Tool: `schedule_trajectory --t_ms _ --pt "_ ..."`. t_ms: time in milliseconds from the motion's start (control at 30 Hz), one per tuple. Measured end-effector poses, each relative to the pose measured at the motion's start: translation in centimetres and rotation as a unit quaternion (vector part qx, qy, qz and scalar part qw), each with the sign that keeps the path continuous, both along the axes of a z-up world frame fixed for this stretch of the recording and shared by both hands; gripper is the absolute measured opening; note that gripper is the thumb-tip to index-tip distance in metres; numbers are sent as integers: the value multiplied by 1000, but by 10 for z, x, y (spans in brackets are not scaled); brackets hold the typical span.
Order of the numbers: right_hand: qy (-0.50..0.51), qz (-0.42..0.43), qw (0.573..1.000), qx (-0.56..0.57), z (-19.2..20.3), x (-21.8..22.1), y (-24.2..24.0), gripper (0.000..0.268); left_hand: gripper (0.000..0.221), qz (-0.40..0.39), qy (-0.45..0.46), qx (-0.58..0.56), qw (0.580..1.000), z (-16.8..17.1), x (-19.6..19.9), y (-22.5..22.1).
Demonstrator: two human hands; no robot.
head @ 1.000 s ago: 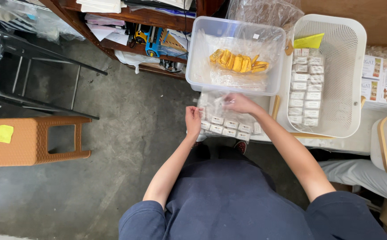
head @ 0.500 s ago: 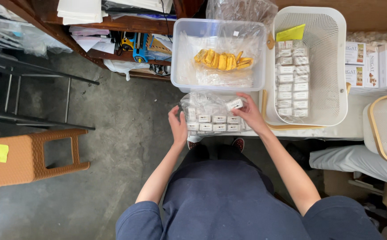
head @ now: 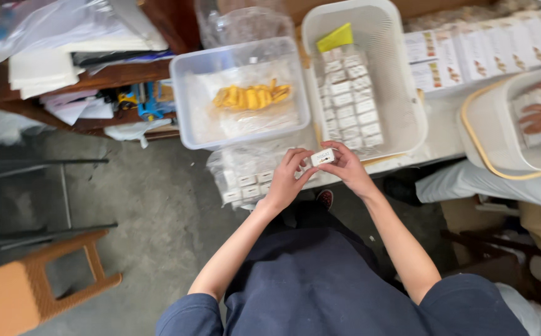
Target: The person arranges small white packets and labels into a white plastic basket and organizes them on a workspace table alongside product boxes and glass jars.
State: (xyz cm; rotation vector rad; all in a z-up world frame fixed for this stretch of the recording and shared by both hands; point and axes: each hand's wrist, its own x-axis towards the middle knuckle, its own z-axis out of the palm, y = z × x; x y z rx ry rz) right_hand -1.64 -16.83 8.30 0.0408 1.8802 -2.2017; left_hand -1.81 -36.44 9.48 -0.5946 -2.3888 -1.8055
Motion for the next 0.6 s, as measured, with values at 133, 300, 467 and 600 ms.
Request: schedule_trajectory --t_ms 133,300,467,600 --pt "11 -28 999 38 39 13 65 54 34 -34 -79 116 989 2 -2 71" --pt "11 -138 990 8 38 26 160 52 48 -82 -240 274 928 -14 12 180" --pt "7 -219 976 9 -2 24 243 43 56 -129 -229 216 940 36 20 258" --pt "5 -280 959 52 -11 16 280 27 62 -139 -249 144 948 73 15 301"
